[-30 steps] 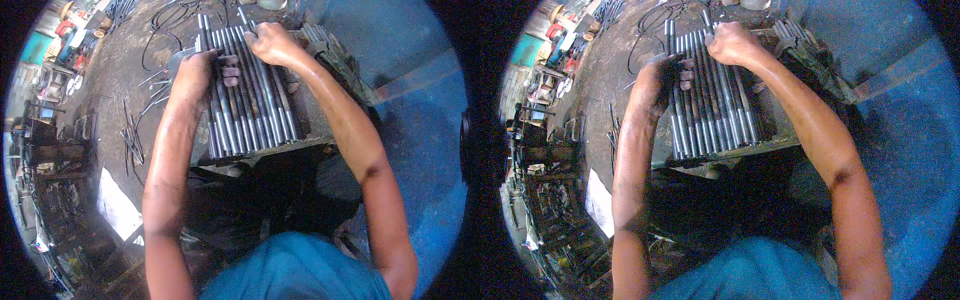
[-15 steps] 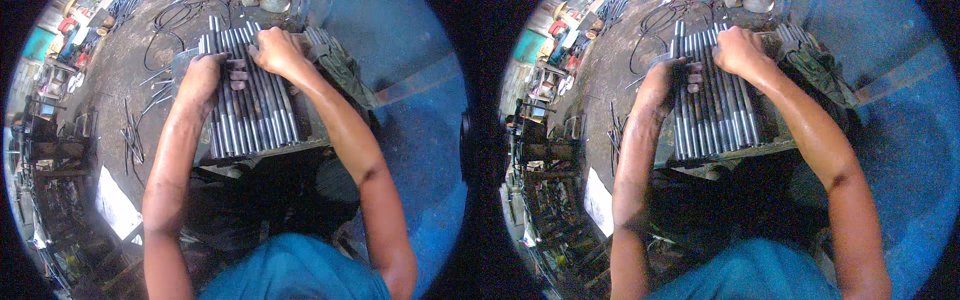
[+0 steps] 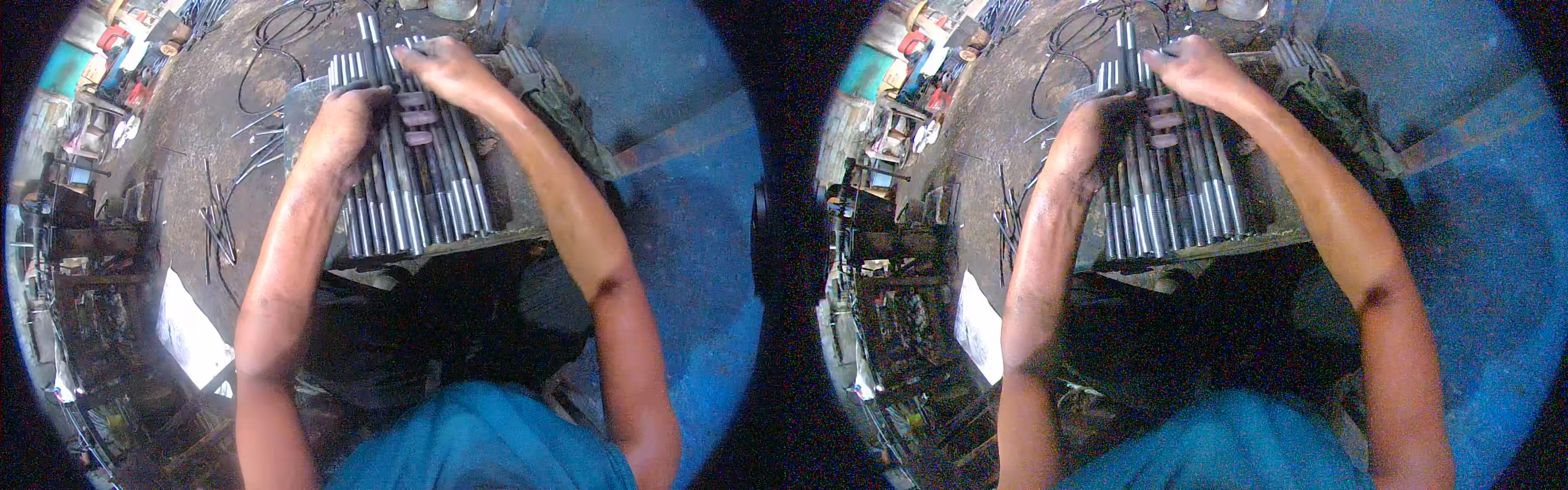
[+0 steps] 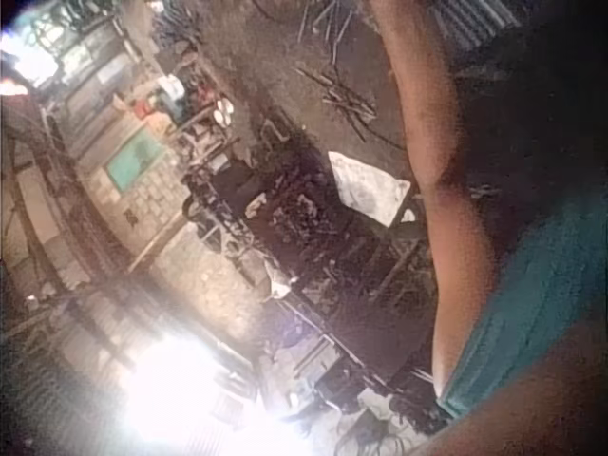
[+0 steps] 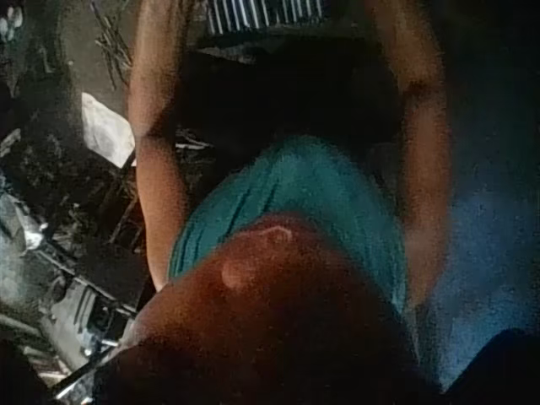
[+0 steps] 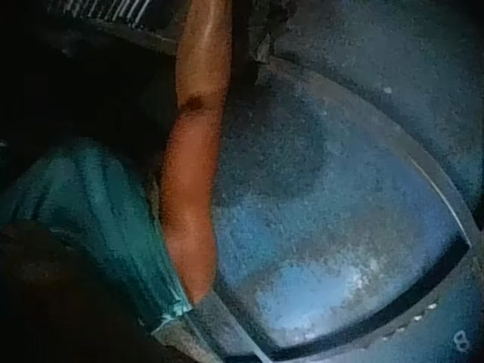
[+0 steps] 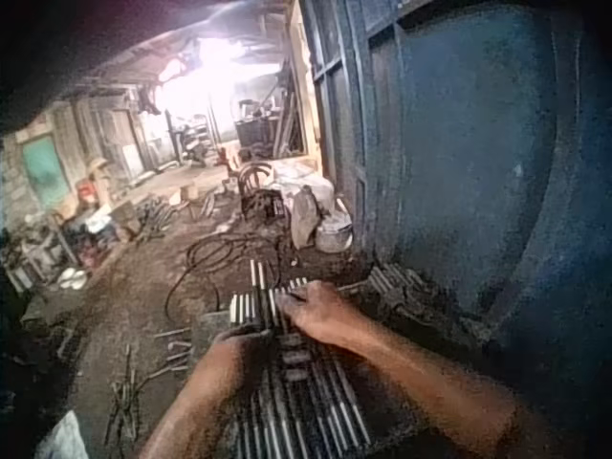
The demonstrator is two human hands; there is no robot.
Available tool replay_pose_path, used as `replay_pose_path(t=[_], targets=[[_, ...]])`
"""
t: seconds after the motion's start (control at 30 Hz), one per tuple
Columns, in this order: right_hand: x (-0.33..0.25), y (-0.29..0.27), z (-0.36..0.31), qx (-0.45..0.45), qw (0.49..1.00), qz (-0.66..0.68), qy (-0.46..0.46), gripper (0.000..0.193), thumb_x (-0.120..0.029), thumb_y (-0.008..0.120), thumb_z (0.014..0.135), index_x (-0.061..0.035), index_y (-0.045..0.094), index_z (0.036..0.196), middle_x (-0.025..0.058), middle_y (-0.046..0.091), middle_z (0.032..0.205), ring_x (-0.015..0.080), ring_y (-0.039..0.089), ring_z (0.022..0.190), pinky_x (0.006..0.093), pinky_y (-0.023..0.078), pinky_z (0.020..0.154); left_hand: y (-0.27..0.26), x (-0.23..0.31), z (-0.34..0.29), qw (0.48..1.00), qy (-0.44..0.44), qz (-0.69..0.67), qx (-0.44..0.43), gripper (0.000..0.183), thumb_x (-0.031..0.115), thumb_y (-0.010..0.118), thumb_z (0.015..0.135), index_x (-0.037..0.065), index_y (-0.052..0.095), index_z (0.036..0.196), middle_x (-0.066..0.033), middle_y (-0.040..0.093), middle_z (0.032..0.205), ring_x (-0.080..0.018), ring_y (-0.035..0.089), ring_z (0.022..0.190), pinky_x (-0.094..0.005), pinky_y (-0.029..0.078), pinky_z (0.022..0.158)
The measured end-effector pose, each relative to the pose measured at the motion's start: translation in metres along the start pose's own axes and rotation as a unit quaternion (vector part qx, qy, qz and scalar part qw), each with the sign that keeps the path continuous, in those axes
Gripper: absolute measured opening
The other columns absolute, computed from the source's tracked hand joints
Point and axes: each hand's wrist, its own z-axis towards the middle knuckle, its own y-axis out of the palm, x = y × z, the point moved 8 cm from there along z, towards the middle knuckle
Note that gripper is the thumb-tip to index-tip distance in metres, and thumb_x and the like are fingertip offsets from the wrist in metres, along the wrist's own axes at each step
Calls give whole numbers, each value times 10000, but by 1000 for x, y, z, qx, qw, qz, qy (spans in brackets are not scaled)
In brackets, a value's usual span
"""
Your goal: The person is sorting and aligning metal rods on a piece of equipment.
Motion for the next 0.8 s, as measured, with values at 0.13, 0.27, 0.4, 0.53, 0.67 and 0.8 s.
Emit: replay_pose_path(t=[0.13, 0.27, 0.4, 0.53, 0.67, 0.8], targets=[[0, 10, -5, -118, 961, 215, 127, 543, -504, 575, 893, -44, 600, 605, 13, 502, 522, 152, 446, 464, 346, 377, 464, 14, 6, -9, 1000, -1, -9, -14, 245, 134, 457, 943, -42, 555, 1082, -151, 653, 970, -239, 665, 779, -362, 579, 741], [3, 15, -10, -155, 910, 341, 179, 372, -429, 541, 933, -141, 532, 697, -88, 329, 553, 41, 288, 466, 241, 205, 411, 12, 8, -8, 1000, 1, -6, -14, 242, 119, 456, 944, -55, 537, 1091, -177, 646, 998, -249, 667, 810, -376, 582, 761], [10, -3, 2, -79, 984, 132, 87, 527, -433, 490, 937, 58, 660, 845, 238, 656, 785, 356, 636, 756, 436, 470, 749, -10, 8, -3, 998, 7, -47, 50, 261, 101, 425, 952, -88, 505, 1113, -237, 628, 1047, -319, 665, 889, -405, 581, 782], [12, 0, 3, -101, 989, 51, 100, 524, -418, 473, 936, 57, 675, 845, 281, 654, 866, 422, 639, 867, 457, 470, 815, -18, 13, 1, 999, 34, -23, 29, 296, 93, 400, 958, -117, 482, 1149, -250, 610, 1084, -348, 657, 908, -423, 573, 802], [16, 5, 4, -104, 987, 32, 117, 537, -430, 495, 919, 67, 674, 828, 302, 642, 878, 435, 635, 872, 467, 472, 817, -12, 12, -2, 999, 19, -34, 31, 306, 102, 407, 958, -116, 484, 1158, -244, 614, 1078, -342, 655, 917, -425, 567, 808], [18, 9, 11, -44, 997, 27, 62, 504, -417, 547, 908, 31, 645, 699, 139, 573, 572, 262, 544, 521, 406, 428, 561, -13, 10, 3, 999, 27, 16, 15, 298, 94, 418, 949, -112, 501, 1148, -234, 618, 1075, -330, 657, 913, -417, 563, 801]])
